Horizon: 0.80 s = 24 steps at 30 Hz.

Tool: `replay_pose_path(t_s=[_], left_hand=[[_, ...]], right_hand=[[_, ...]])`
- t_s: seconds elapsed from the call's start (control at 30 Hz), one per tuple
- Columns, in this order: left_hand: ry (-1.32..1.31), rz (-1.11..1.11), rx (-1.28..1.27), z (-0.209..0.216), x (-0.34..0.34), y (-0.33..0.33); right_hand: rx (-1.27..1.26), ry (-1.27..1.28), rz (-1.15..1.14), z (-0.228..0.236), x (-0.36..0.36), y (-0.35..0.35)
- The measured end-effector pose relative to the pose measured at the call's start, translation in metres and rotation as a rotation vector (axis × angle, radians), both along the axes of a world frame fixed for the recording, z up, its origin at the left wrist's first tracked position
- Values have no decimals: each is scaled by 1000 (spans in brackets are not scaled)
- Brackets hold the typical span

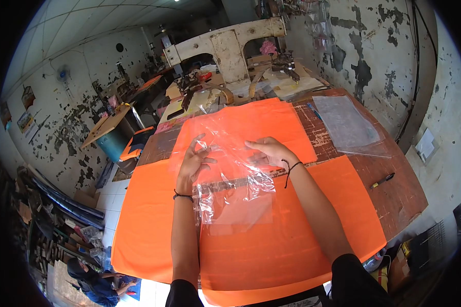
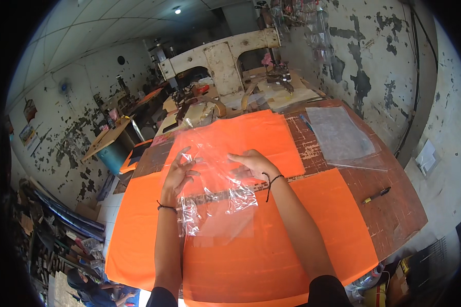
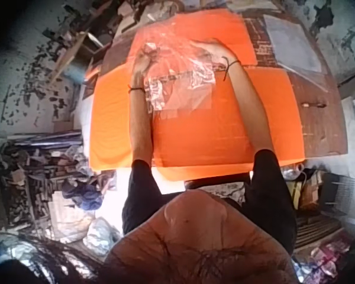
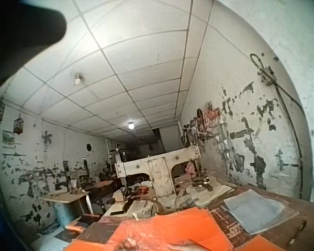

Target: The person aligns plastic sheets on orange fabric, secures them with a stapler, and cuts the fabric into sections using scissors.

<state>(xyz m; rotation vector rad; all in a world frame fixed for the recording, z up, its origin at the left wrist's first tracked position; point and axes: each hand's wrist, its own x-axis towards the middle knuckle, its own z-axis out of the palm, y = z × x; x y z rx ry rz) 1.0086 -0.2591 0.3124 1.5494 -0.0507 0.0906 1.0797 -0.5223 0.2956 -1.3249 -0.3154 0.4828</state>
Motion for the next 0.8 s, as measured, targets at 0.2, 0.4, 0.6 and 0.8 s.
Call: replay_pose_path(t_s=[0.2,0.4,0.6,0.8], left_hand=[[47,-35,-107,-15,5,-9],[125,-38,44,-33,8,-2],[196,-36,54,-47,19,3],[193,16,41,-51,9,10]], right_hand=[[-180,-453,-248,49,6,-31],[-284,-491,-820,61,97,-232],[-1016,-629,-1156,-55,142,-451],[-1456,-201,-1269,-44,101,-406]])
